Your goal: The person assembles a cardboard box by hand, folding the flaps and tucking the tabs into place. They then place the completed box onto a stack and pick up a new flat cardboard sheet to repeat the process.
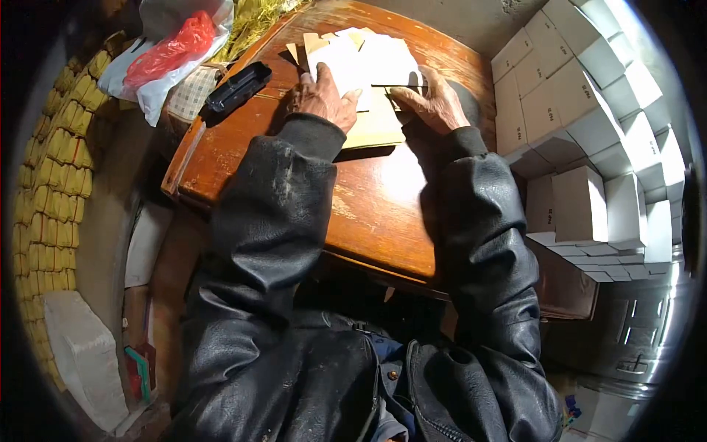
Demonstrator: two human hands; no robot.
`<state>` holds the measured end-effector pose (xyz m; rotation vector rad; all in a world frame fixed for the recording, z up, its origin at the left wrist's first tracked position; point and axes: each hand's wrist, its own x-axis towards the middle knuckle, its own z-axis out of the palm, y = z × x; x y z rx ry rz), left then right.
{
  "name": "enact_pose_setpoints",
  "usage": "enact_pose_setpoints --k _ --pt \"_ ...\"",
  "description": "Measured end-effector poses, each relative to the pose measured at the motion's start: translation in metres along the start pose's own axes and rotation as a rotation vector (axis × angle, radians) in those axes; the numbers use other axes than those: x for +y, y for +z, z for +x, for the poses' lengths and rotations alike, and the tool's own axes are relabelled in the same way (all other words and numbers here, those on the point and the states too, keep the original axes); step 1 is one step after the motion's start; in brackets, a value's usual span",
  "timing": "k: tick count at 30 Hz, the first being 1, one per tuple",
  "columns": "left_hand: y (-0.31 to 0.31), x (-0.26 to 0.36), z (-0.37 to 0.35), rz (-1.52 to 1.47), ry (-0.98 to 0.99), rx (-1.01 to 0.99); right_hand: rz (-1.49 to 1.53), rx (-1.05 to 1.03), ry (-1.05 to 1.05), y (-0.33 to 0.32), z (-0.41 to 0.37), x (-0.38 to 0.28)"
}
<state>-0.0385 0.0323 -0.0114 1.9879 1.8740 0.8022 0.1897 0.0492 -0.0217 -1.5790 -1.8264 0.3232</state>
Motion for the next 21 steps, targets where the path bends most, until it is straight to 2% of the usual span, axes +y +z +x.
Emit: enact_pose_setpoints --k 4,5,8,9,12,13,14,16,17,20,21 --pt "0.002 -0.01 0.01 -0.248 0.081 -0.022 0.22 -0.051 -0.01 0.0 -0.001 0.001" --pt "0.008 -0.011 0.009 -0.264 0.126 0.072 0.177 0.0 -0.027 0.001 0.0 0.006" --pt "0.009 -0.011 0.01 -0.317 0.269 0.188 0.028 0.147 -0.105 0.001 0.003 0.017" --pt "0.009 -0.01 0.012 -0.372 0.347 0.291 -0.003 0.266 -0.134 -0.001 0.0 0.013" --pt "0.002 -0.005 0.009 -0.527 0.458 0.302 -0.066 0.459 -0.199 -0.006 0.002 0.003" --pt "-0.006 0.002 0.005 -0.636 0.455 0.225 -0.097 0.533 -0.32 -0.009 0.004 -0.002" --pt "-0.004 0.002 0.006 -0.696 0.467 0.227 -0.106 0.536 -0.294 -0.015 0.001 -0.007" --pt "-0.003 0.006 0.008 -0.818 0.492 0.231 -0.124 0.6 -0.372 -0.025 0.002 -0.015" --pt "-0.004 0.006 0.006 -0.786 0.485 0.224 -0.105 0.642 -0.428 -0.029 0.004 -0.018" --pt "-0.016 0.014 -0.003 -1.066 0.467 -0.02 -0.206 0.72 -0.448 -0.051 -0.01 -0.034" --pt "-0.02 0.014 -0.003 -1.066 0.487 -0.06 -0.148 0.721 -0.442 -0.058 -0.013 -0.031"
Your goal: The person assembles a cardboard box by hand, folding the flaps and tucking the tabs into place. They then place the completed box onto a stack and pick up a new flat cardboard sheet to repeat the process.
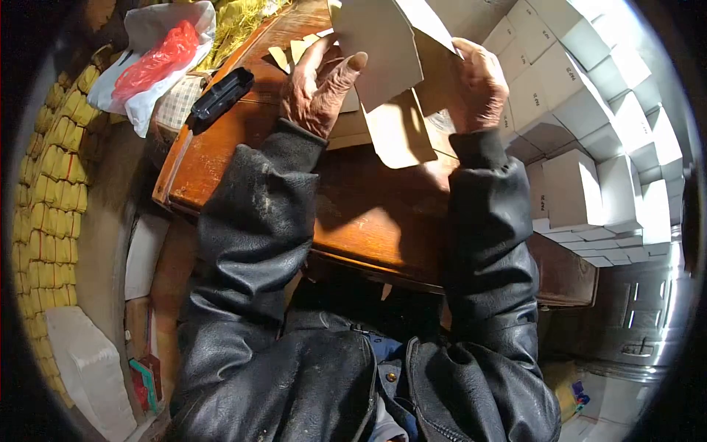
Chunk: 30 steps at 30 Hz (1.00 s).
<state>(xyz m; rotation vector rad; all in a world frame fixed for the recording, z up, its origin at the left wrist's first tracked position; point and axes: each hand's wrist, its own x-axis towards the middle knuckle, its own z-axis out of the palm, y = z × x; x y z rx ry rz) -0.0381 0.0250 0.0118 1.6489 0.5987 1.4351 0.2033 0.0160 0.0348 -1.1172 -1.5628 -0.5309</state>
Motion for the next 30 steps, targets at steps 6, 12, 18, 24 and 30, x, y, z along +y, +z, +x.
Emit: enact_pose_setpoints --k 6,12,18,24,30 --pt "0.011 0.005 -0.009 -0.008 -0.026 -0.199 -0.308 -0.023 -0.013 -0.081 -0.01 -0.042" --pt "0.032 -0.003 -0.023 0.292 -0.021 -0.353 -0.387 -0.14 -0.046 -0.119 -0.051 -0.046" --pt "0.051 -0.014 -0.04 0.467 0.194 -0.37 -0.238 -0.23 0.109 -0.12 -0.075 -0.049" --pt "0.053 -0.013 -0.044 0.565 0.322 -0.411 -0.106 -0.313 0.089 -0.124 -0.08 -0.05" --pt "0.06 -0.003 -0.045 0.538 0.376 -0.444 -0.021 -0.372 -0.011 -0.139 -0.072 -0.048"
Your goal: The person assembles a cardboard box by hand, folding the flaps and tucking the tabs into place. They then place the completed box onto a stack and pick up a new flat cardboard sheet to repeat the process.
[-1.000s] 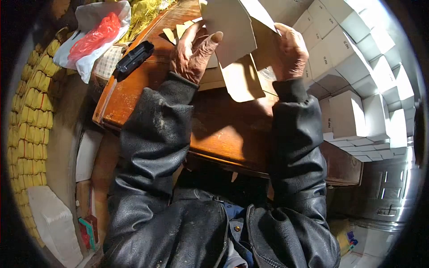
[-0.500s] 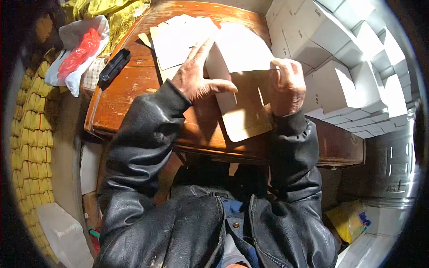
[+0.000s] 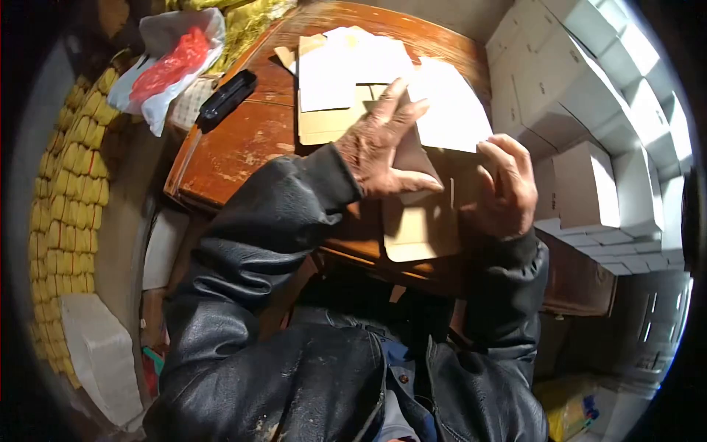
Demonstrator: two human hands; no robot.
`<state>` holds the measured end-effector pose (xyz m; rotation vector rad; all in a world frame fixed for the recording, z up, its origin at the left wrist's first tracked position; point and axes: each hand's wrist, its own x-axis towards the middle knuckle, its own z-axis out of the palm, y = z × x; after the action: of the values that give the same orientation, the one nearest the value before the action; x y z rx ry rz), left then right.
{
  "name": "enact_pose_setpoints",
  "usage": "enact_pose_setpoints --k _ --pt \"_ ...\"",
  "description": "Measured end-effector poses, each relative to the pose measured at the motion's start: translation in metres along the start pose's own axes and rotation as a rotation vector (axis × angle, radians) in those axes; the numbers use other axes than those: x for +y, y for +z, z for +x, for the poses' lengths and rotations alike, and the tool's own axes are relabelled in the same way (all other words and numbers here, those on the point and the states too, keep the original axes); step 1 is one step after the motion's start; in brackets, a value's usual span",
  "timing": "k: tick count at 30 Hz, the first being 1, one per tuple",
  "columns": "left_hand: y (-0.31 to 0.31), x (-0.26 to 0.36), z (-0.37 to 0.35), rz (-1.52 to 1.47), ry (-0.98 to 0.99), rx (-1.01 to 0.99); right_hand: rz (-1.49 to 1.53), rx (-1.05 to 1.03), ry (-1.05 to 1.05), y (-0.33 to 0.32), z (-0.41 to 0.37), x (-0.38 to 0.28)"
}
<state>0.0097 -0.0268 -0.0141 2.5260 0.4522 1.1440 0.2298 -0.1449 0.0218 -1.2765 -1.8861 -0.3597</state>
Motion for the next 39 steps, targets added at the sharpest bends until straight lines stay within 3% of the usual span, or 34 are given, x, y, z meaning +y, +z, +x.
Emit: enact_pose_setpoints --k 6,8,12,19,23,29,36,39 --pt "0.022 0.006 0.009 -0.101 0.113 0.111 0.05 -0.028 0.014 -0.022 -0.007 0.002" --pt "0.028 0.015 0.008 -0.135 0.069 0.033 0.04 -0.054 0.02 -0.028 -0.011 0.001" --pt "0.027 0.015 0.009 -0.105 0.064 -0.011 0.274 -0.182 0.21 -0.04 -0.015 0.0" --pt "0.03 0.013 0.01 -0.09 0.057 0.006 0.582 -0.355 0.223 -0.049 -0.026 0.018" --pt "0.031 0.012 0.012 -0.091 0.069 0.01 0.672 -0.312 0.231 -0.048 -0.032 0.027" --pt "0.036 0.008 0.015 -0.105 0.098 0.06 0.602 -0.279 0.157 -0.04 -0.029 0.027" --pt "0.039 0.008 0.023 -0.033 0.076 0.008 -0.032 -0.086 -0.009 -0.024 -0.022 0.013" --pt "0.041 0.008 0.024 -0.005 0.109 0.07 0.018 -0.011 0.076 -0.015 -0.028 0.012"
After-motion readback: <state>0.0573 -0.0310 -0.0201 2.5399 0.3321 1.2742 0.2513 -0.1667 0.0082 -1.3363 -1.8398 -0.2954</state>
